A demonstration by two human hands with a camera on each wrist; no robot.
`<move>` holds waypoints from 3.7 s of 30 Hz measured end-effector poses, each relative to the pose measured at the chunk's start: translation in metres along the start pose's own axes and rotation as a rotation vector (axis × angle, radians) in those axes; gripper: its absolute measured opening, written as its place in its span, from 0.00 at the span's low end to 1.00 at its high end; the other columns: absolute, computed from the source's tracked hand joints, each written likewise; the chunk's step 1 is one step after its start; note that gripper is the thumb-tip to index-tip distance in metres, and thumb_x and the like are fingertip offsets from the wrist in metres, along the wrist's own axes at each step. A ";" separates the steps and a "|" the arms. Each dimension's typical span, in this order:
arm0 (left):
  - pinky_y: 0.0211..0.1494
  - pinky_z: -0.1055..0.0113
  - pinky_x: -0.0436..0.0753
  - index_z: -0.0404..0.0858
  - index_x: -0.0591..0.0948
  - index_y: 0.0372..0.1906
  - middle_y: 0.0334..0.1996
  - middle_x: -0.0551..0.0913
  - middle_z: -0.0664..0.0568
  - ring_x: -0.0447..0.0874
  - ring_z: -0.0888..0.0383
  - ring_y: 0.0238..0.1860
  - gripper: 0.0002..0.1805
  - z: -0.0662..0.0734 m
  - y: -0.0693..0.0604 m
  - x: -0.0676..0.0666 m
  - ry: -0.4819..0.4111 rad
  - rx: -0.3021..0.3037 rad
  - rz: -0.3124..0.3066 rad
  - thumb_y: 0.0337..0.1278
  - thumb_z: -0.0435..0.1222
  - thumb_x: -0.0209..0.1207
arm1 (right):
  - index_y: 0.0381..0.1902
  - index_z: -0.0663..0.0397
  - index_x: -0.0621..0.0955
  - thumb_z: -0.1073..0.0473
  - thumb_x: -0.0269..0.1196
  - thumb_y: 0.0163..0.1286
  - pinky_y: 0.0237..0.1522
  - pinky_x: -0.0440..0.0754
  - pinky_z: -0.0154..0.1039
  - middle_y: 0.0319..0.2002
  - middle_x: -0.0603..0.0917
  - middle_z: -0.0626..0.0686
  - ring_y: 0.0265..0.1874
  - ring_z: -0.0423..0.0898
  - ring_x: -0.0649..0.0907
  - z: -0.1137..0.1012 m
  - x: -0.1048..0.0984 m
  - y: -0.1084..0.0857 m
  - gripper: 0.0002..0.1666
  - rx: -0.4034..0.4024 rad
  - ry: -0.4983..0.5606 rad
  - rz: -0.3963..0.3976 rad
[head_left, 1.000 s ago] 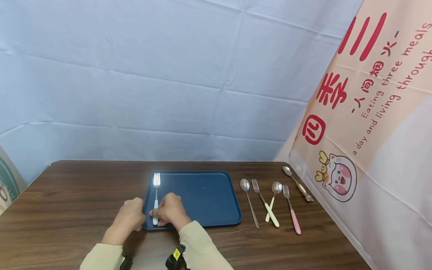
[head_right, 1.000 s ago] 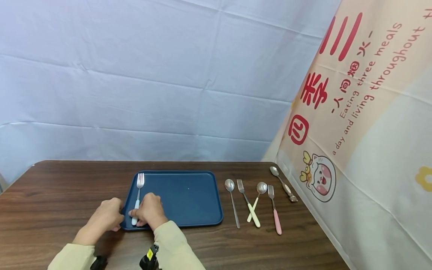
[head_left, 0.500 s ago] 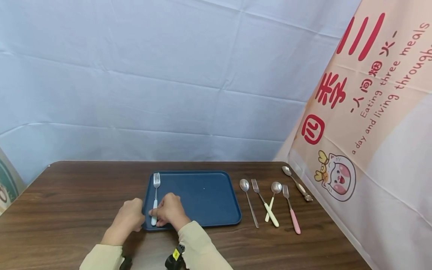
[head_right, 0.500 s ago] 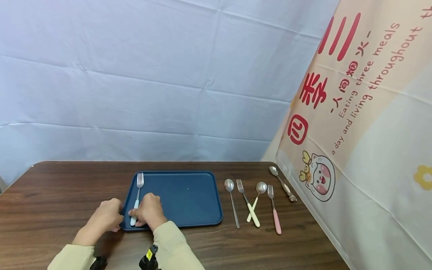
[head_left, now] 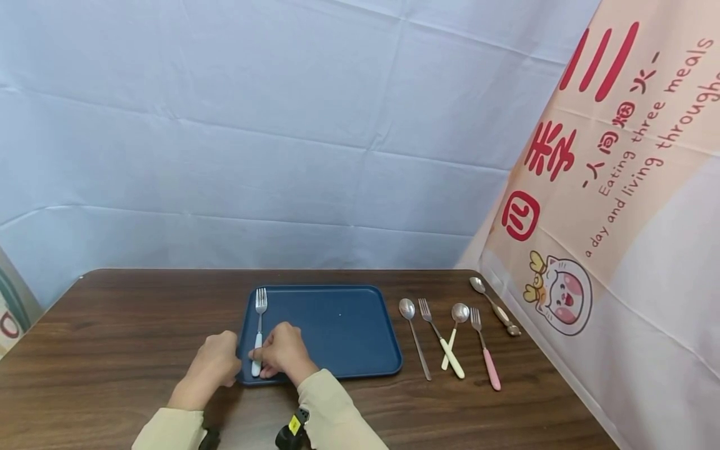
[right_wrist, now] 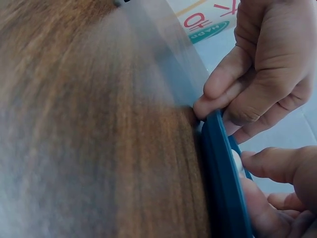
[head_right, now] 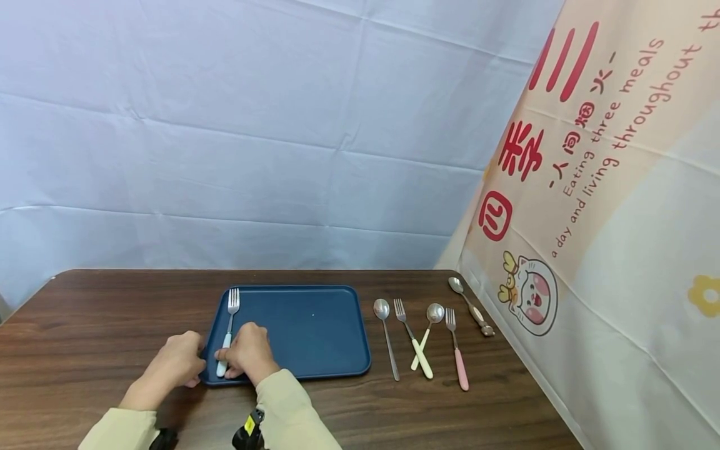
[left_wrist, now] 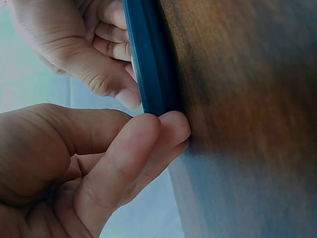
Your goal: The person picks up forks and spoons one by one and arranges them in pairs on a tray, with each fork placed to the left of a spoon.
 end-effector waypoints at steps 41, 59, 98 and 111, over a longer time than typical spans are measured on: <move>0.17 0.67 0.72 0.28 0.73 0.24 0.16 0.71 0.46 0.73 0.58 0.14 0.04 -0.004 0.000 0.002 -0.052 -0.012 -0.032 0.39 0.20 0.52 | 0.41 0.45 0.82 0.47 0.70 0.54 0.28 0.75 0.40 0.31 0.77 0.47 0.28 0.43 0.75 -0.035 -0.024 -0.012 0.18 -0.317 -0.851 -0.033; 0.18 0.67 0.74 0.26 0.73 0.27 0.18 0.71 0.45 0.75 0.57 0.15 0.04 -0.007 -0.001 0.005 -0.067 -0.043 -0.045 0.41 0.20 0.53 | 0.50 0.47 0.82 0.46 0.70 0.53 0.46 0.72 0.51 0.45 0.79 0.50 0.47 0.52 0.77 -0.015 -0.054 -0.023 0.26 -0.287 -0.857 -0.083; 0.18 0.68 0.73 0.21 0.74 0.33 0.17 0.72 0.45 0.74 0.58 0.14 0.08 -0.006 -0.002 0.005 -0.060 -0.061 -0.046 0.43 0.20 0.55 | 0.47 0.56 0.81 0.53 0.70 0.53 0.38 0.75 0.56 0.41 0.78 0.58 0.42 0.59 0.77 0.046 -0.138 -0.023 0.24 -0.163 -0.780 0.008; 0.17 0.68 0.72 0.26 0.73 0.27 0.16 0.72 0.46 0.74 0.59 0.13 0.03 -0.006 -0.004 0.004 -0.071 -0.039 -0.026 0.44 0.20 0.54 | 0.46 0.58 0.81 0.57 0.68 0.54 0.34 0.76 0.52 0.39 0.79 0.58 0.36 0.57 0.79 0.063 -0.165 -0.027 0.21 -0.152 -0.752 0.041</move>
Point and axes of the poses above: each hand's wrist, its own y-axis towards the middle knuckle, its own x-axis out of the palm, z = x × y, the point moved 7 cm from there along y, towards the middle knuckle
